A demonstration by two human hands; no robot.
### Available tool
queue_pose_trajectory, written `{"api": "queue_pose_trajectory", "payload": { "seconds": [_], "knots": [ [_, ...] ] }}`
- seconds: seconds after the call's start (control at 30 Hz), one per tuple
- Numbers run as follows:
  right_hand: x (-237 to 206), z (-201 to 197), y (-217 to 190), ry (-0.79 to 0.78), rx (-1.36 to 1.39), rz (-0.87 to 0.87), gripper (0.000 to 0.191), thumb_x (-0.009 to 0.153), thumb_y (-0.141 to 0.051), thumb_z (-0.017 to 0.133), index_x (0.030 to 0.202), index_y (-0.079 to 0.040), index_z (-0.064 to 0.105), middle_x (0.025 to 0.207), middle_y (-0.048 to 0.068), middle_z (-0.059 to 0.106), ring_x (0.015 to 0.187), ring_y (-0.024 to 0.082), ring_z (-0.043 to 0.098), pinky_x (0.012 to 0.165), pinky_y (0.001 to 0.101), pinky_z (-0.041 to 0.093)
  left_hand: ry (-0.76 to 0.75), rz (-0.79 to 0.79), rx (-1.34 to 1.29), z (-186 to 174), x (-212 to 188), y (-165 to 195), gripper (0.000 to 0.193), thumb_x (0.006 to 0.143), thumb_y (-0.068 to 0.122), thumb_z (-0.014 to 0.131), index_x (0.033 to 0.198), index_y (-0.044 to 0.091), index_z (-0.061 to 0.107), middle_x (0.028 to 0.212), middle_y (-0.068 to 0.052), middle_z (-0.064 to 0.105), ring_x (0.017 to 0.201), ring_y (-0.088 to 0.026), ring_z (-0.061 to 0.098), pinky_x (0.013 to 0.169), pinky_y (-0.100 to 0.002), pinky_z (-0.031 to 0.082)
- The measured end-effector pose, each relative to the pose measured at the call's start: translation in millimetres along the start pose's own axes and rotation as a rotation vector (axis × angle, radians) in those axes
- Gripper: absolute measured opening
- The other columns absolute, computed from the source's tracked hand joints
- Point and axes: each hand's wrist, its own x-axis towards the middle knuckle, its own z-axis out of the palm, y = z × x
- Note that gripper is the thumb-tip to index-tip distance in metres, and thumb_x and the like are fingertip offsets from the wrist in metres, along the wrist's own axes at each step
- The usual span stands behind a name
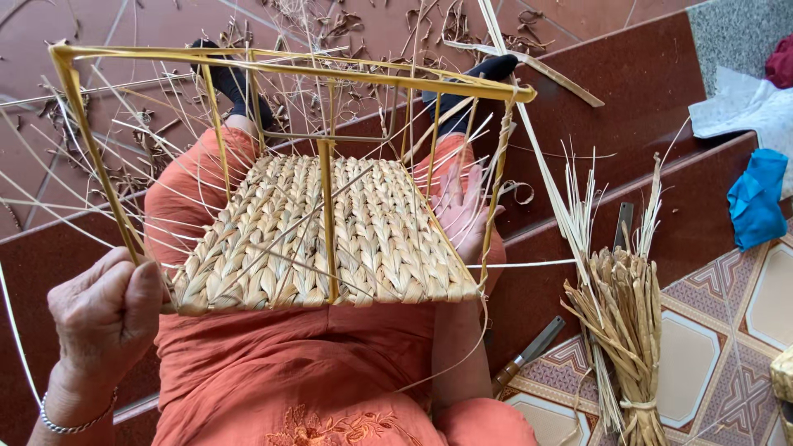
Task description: The person weaves a rectangular basket using dried palm leaves, interlacing them through a metal frame. They trim excess material with scissors and continue weaving the sides and base.
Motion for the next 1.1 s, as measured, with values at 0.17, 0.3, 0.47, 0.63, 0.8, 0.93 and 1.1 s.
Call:
{"api": "queue_pose_trajectory", "payload": {
  "seconds": [0.17,0.3,0.47,0.63,0.8,0.93,1.1],
  "knots": [
    [-3.8,42.9,-17.0,-0.078,0.013,0.009,0.101,0.094,-0.082,0.036,0.168,-0.023,0.003,0.178,0.015,-0.002,0.165,0.038,0.001,0.131,0.0606,0.007,0.055,-0.055,0.022,4.0,6.1,-4.8,0.038,0.105,0.005,0.059,0.069,0.000,0.051,0.064,-0.008,0.049,0.049,-0.018,0.051,0.050,-0.031,0.040],
    [-17.5,54.0,-31.1,-0.082,0.047,0.119,0.096,0.094,-0.078,0.033,0.168,-0.025,0.003,0.177,0.010,-0.002,0.161,0.044,0.007,0.127,0.0651,0.014,0.064,-0.041,-0.101,-5.8,13.1,9.2,0.039,0.109,0.003,0.057,0.071,0.003,0.051,0.066,-0.006,0.051,0.048,-0.016,0.052,0.048,-0.030,0.040],
    [-18.7,39.0,-35.2,-0.213,-0.101,0.122,0.090,0.100,-0.075,0.031,0.168,-0.021,0.009,0.178,0.010,0.002,0.162,0.036,0.011,0.129,0.0616,0.016,0.076,0.000,-0.034,-10.2,16.9,19.5,0.036,0.109,0.004,0.057,0.073,0.001,0.052,0.068,-0.010,0.051,0.052,-0.024,0.054,0.051,-0.034,0.041],
    [-26.1,35.7,-25.8,-0.112,-0.152,0.109,0.086,0.102,-0.072,0.031,0.168,-0.020,0.012,0.177,0.010,0.009,0.161,0.033,0.016,0.127,0.0576,0.020,0.155,0.041,-0.203,0.4,-0.6,0.2,0.026,0.107,0.007,0.055,0.082,0.000,0.056,0.072,-0.011,0.055,0.059,-0.023,0.056,0.056,-0.036,0.044],
    [-37.3,38.0,-25.1,-0.042,-0.197,0.083,0.082,0.103,-0.068,0.031,0.167,-0.020,0.016,0.176,0.009,0.015,0.159,0.030,0.021,0.124,0.0536,0.024,0.411,-0.164,-0.768,22.0,-33.2,-42.4,0.017,0.117,0.022,0.047,0.119,0.006,0.050,0.093,-0.004,0.062,0.070,-0.010,0.058,0.064,-0.026,0.052],
    [-40.4,28.6,-22.9,-0.031,-0.212,0.066,0.079,0.105,-0.066,0.031,0.167,-0.019,0.019,0.175,0.009,0.020,0.158,0.028,0.025,0.123,0.0504,0.027,0.559,-0.599,-0.801,41.7,-38.2,-116.1,0.037,0.116,0.030,0.049,0.139,0.002,0.041,0.122,-0.010,0.058,0.105,-0.015,0.057,0.094,-0.037,0.052],
    [-32.9,18.9,-19.8,-0.093,-0.190,0.093,0.081,0.104,-0.069,0.028,0.169,-0.022,0.016,0.176,0.008,0.017,0.157,0.027,0.021,0.121,0.0543,0.022,0.317,-0.786,-0.983,84.1,0.6,-171.2,0.087,0.103,0.067,0.030,0.161,0.002,0.027,0.162,-0.023,0.040,0.154,-0.031,0.035,0.124,-0.043,0.028]
  ]
}}
